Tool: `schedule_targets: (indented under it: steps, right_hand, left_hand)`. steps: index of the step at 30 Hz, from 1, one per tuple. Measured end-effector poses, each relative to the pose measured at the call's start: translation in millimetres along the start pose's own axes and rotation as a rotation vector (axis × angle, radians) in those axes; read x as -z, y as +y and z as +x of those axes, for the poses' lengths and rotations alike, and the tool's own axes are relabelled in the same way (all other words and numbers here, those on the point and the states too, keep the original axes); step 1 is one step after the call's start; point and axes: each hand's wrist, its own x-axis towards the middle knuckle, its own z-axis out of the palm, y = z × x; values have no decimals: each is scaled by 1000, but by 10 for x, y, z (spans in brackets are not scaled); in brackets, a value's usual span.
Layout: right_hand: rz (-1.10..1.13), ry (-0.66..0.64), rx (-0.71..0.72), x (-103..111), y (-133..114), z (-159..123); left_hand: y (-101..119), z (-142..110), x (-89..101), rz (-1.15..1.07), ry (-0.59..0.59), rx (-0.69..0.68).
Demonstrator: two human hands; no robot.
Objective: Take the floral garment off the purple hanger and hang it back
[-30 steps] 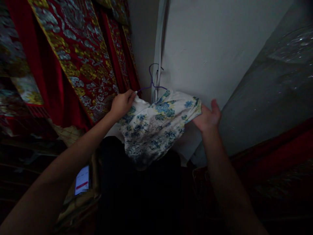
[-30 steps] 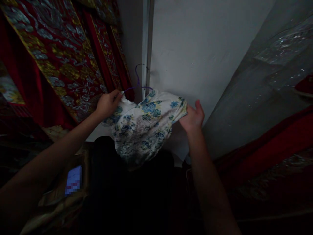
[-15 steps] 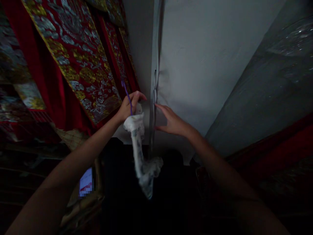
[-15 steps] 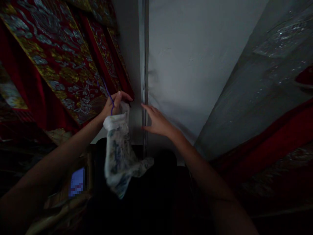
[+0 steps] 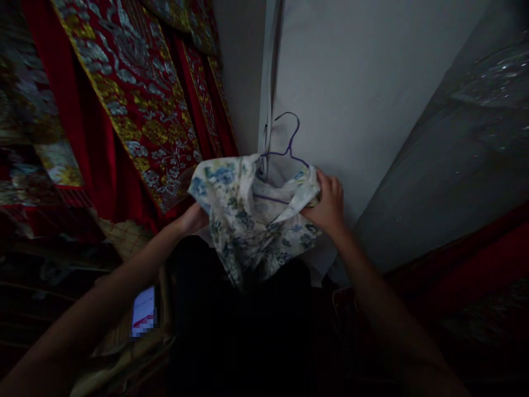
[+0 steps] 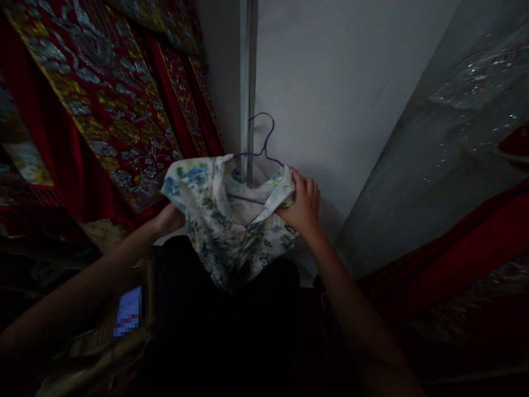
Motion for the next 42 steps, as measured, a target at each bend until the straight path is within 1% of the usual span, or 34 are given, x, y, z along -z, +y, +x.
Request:
schedule_targets:
  steps: [2, 3, 4, 5, 7, 9, 10, 12, 13, 14, 15, 16, 18, 19, 20, 22, 23, 24, 26, 28, 33, 35, 37, 38, 39, 40, 42]
  right_hand:
    - [-31, 17, -58, 62, 112, 137]
    - [-36, 10, -62, 68, 120, 212]
    - [-37, -11, -48, 63, 99, 284]
    - [-35, -40, -21, 53, 52, 345]
    - [-29, -97, 42, 46, -84, 416]
    - [-15, -128, 89, 84, -219, 400]
    - [1, -134, 105, 119, -272, 359]
    - [67, -140, 128, 190, -350, 225]
    - [121, -130, 117, 207, -386, 136]
    - [189, -95, 74, 198, -426, 33]
    - [270, -25, -11, 158, -479, -83]
    - [358, 64, -136, 81, -546, -213]
    - [544, 244, -461, -172, -726, -501]
    - [623, 221, -600, -333, -832, -649]
    - [704, 113, -699, -503, -939, -792]
    - [841, -236, -815, -825, -1128, -1034]
    - [869, -318, -871, -957, -1196, -1124]
    - [896, -380, -903, -1062, -1241, -1192]
    - [932, -398, -938, -1187, -1265, -1271]
    - [960, -405, -934, -1220, -1220, -1299]
    - [952, -452, -995, -1149, -1073, -1335]
    - [956, -485, -1028, -1116, -1065, -1358]
    - [969, -517, -1038, -1082, -1085, -1380]
    - [977, -529, -1033, -1062, -1102, -1389]
    - [986, -540, -1021, -1042, -1119, -1396]
    - [996, -550, -1005, -1019, -1136, -1400]
    - [1016, -559, -972, -973, -1160, -1397]
  left_hand:
    - [-304, -109, 72, -165, -177, 172]
    - [-443, -147, 63, -221, -232, 224]
    - [-564, -171, 26, -257, -235, 247]
    - [-666, -182, -33, -263, -184, 233]
    - [-816, -181, -180, -265, -5, 179]
    - [-918, -188, -320, -310, 192, 158]
    - [-963, -207, -375, -343, 270, 162]
    - [-1053, -282, -450, -393, 369, 179]
    - [-1096, -335, -473, -407, 391, 192]
    - [-1136, -394, -491, -417, 402, 207]
    - [-1169, -455, -506, -427, 411, 223]
    - [-1193, -513, -521, -438, 420, 237]
    - [-1211, -612, -551, -452, 434, 249]
    - [-1206, -650, -567, -457, 436, 249]
    - [-1195, -680, -581, -460, 429, 250]
    - [-1167, -721, -606, -472, 401, 264]
    - [-1156, -734, -616, -479, 388, 273]
    - [-1150, -744, -625, -485, 383, 280]
    - [-1160, -756, -641, -482, 402, 272]
    - [-1191, -764, -652, -439, 439, 231]
    - [-1256, -815, -643, -224, 526, 156]
    - [-1266, -868, -652, -74, 618, 44]
    - [-1284, -936, -705, 156, 734, -108]
    - [-1299, -968, -754, 279, 759, -171]
    - [-1319, -994, -819, 383, 733, -220]
    - [-1342, -1012, -895, 454, 656, -263]
    - [-1391, -1014, -1062, 483, 433, -346]
